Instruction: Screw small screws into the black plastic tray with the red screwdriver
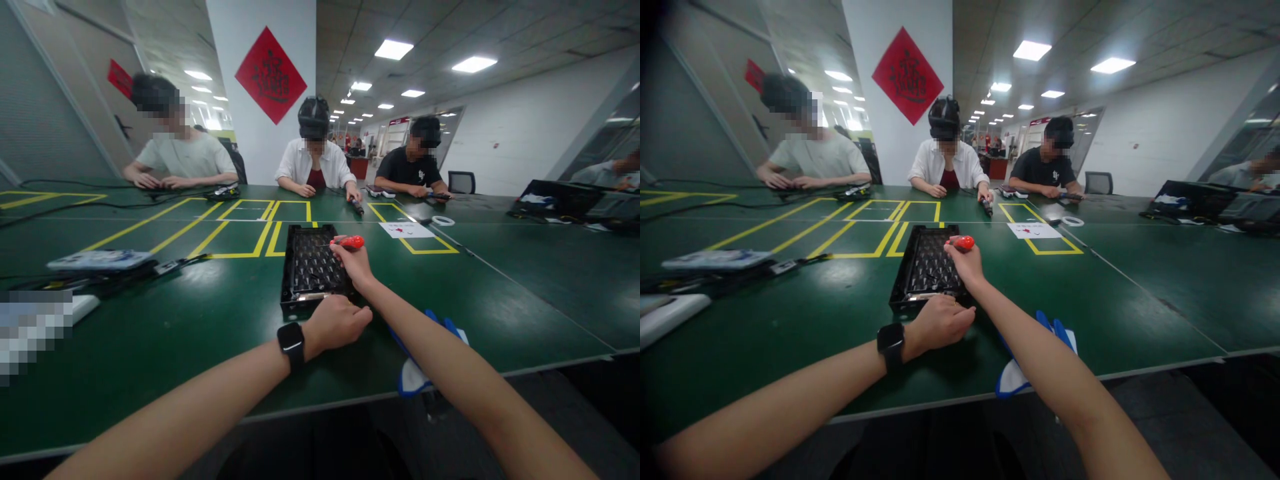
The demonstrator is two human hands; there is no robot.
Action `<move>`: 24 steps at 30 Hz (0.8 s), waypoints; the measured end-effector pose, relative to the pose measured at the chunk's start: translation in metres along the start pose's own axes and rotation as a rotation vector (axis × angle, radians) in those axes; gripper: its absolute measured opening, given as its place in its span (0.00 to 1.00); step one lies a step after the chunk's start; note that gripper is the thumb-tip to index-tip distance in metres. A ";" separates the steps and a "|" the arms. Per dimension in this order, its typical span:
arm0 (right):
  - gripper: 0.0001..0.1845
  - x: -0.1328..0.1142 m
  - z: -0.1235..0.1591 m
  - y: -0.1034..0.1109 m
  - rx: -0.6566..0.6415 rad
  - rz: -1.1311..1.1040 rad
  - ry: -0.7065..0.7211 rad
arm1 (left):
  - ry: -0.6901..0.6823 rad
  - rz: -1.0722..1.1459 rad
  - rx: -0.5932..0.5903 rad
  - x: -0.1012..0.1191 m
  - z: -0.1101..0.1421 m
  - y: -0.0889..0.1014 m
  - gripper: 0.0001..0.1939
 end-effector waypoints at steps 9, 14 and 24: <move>0.13 0.002 0.000 -0.002 -0.022 0.062 -0.033 | -0.155 0.019 -0.016 0.018 -0.002 0.000 0.10; 0.13 0.002 0.001 -0.005 -0.039 0.066 -0.040 | -0.303 0.000 0.081 0.033 0.002 0.012 0.10; 0.15 0.012 -0.001 0.003 0.039 -0.038 -0.144 | -0.485 0.025 0.062 0.054 0.009 0.017 0.10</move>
Point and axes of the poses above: each hand's wrist, its own z-axis away from the middle knuckle, its own y-axis out of the back of the hand, x = y × z, the point moved 9 cm from there along -z, towards the middle knuckle
